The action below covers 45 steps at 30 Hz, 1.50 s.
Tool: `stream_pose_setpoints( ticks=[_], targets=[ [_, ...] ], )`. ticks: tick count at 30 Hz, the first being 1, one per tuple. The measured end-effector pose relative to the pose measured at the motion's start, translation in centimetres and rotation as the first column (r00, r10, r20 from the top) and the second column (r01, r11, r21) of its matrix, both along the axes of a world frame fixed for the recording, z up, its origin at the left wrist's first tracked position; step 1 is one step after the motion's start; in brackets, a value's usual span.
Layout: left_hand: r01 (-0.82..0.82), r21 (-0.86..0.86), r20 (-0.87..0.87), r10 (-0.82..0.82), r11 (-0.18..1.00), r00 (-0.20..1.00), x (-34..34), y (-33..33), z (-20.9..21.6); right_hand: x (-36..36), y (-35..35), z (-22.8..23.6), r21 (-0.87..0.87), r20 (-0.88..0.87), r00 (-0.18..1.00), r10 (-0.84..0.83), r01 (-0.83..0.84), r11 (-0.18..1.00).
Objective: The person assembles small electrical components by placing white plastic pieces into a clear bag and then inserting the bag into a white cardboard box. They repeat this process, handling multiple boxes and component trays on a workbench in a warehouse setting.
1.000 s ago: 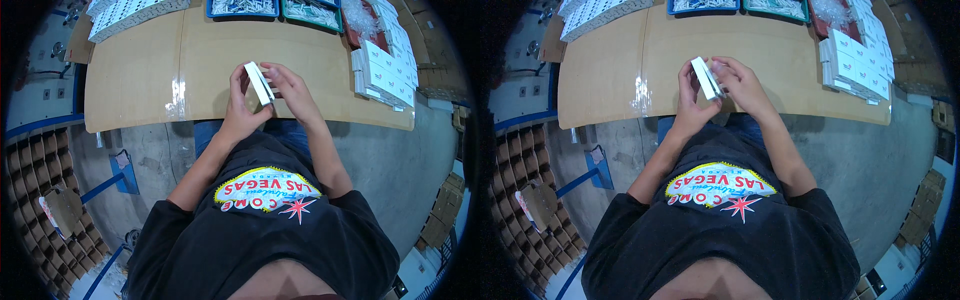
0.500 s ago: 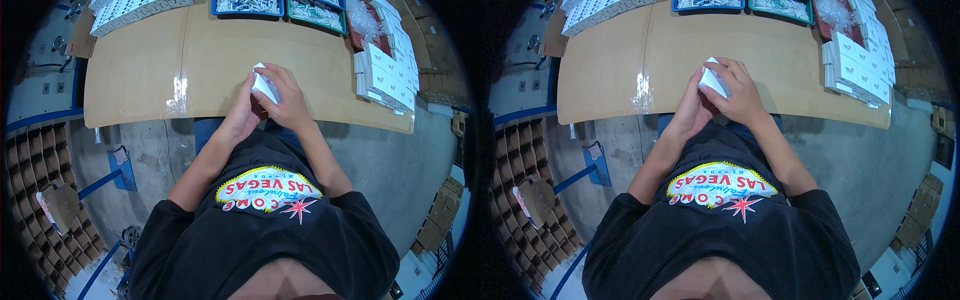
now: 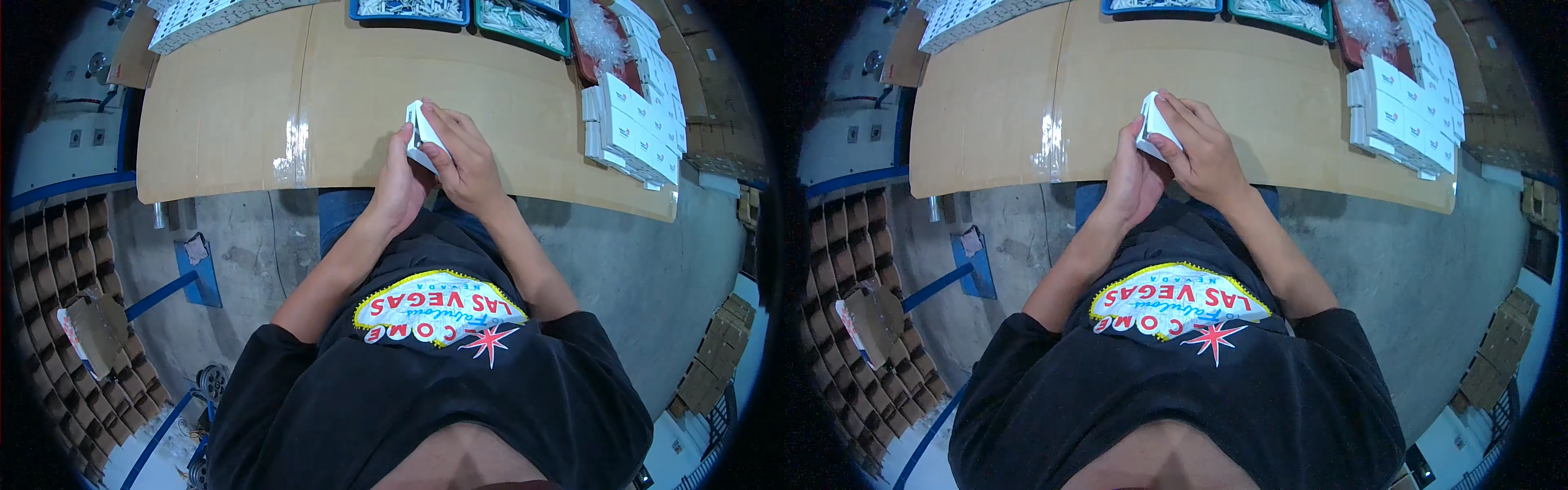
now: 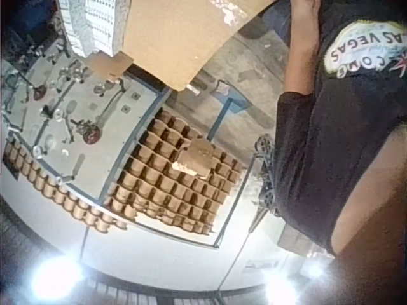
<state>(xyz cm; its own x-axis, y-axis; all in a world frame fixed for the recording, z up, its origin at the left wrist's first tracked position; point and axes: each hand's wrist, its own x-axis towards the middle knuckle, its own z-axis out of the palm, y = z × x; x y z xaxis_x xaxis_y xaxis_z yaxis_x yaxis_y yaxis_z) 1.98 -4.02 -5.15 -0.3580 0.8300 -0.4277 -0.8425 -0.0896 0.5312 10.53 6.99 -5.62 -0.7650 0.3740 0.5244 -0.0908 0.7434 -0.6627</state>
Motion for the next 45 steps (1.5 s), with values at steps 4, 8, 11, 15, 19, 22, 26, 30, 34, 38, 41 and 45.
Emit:
stream_pose_setpoints(
  ticks=[4, 8, 11, 15, 19, 22, 26, 30, 34, 38, 41, 45],
  targets=[
    [0.041, -0.027, -0.012, -0.041, 0.999, 0.999, -0.1, -0.1, 0.0, 0.3, 0.3, -0.1, -0.090, 0.036, 0.999, 0.007, -0.004, 0.996],
    [0.082, -0.046, -0.020, -0.083, 0.996, 0.996, -0.3, -0.1, -0.8, 0.4, 1.0, 0.0, -0.180, 0.119, 0.992, 0.051, -0.029, 0.983],
    [0.102, -0.030, -0.005, -0.102, 0.994, 0.995, -0.8, 0.1, -1.5, 0.5, 1.4, 0.0, -0.364, 0.188, 0.978, 0.087, -0.013, 0.931],
    [0.115, -0.021, 0.182, -0.109, 0.993, 0.977, -1.2, 0.3, -0.1, 0.5, 2.1, -0.6, -0.753, 0.127, 0.985, 0.119, 0.018, 0.658],
    [0.104, -0.001, 0.359, -0.097, 0.995, 0.929, -1.7, 0.0, -0.6, 0.5, 3.0, -0.6, -0.827, 0.094, 0.994, 0.048, 0.052, 0.560],
    [0.080, -0.016, 0.377, -0.068, 0.997, 0.924, -2.0, -0.1, -0.8, 0.9, 3.1, -0.8, -0.765, 0.130, 0.989, 0.069, 0.056, 0.642],
    [0.042, -0.014, 0.355, -0.034, 0.999, 0.934, -2.1, -0.2, -0.9, 1.4, 2.6, -0.7, -0.783, 0.200, 0.967, 0.156, 0.062, 0.619],
    [0.055, -0.006, 0.286, -0.051, 0.998, 0.957, -2.1, -0.3, -1.4, 1.4, 2.1, -0.1, -0.736, 0.248, 0.957, 0.151, 0.085, 0.672],
    [0.051, 0.007, 0.281, -0.051, 0.999, 0.958, -2.1, -0.2, -1.6, 1.2, 2.0, -0.8, -0.659, 0.252, 0.963, 0.097, 0.097, 0.746],
    [0.050, 0.016, 0.267, -0.052, 0.999, 0.962, -2.1, -0.2, -1.7, 1.2, 2.0, -0.9, -0.640, 0.240, 0.966, 0.098, 0.082, 0.764],
    [0.051, 0.023, 0.256, -0.055, 0.998, 0.965, -2.1, -0.3, -1.6, 1.2, 2.0, -0.9, -0.650, 0.239, 0.966, 0.102, 0.081, 0.756],
    [0.029, -0.005, 0.244, -0.027, 1.000, 0.969, -2.0, -0.1, -1.0, 1.2, 2.2, -1.0, -0.693, 0.209, 0.969, 0.131, 0.052, 0.719]
  ],
)
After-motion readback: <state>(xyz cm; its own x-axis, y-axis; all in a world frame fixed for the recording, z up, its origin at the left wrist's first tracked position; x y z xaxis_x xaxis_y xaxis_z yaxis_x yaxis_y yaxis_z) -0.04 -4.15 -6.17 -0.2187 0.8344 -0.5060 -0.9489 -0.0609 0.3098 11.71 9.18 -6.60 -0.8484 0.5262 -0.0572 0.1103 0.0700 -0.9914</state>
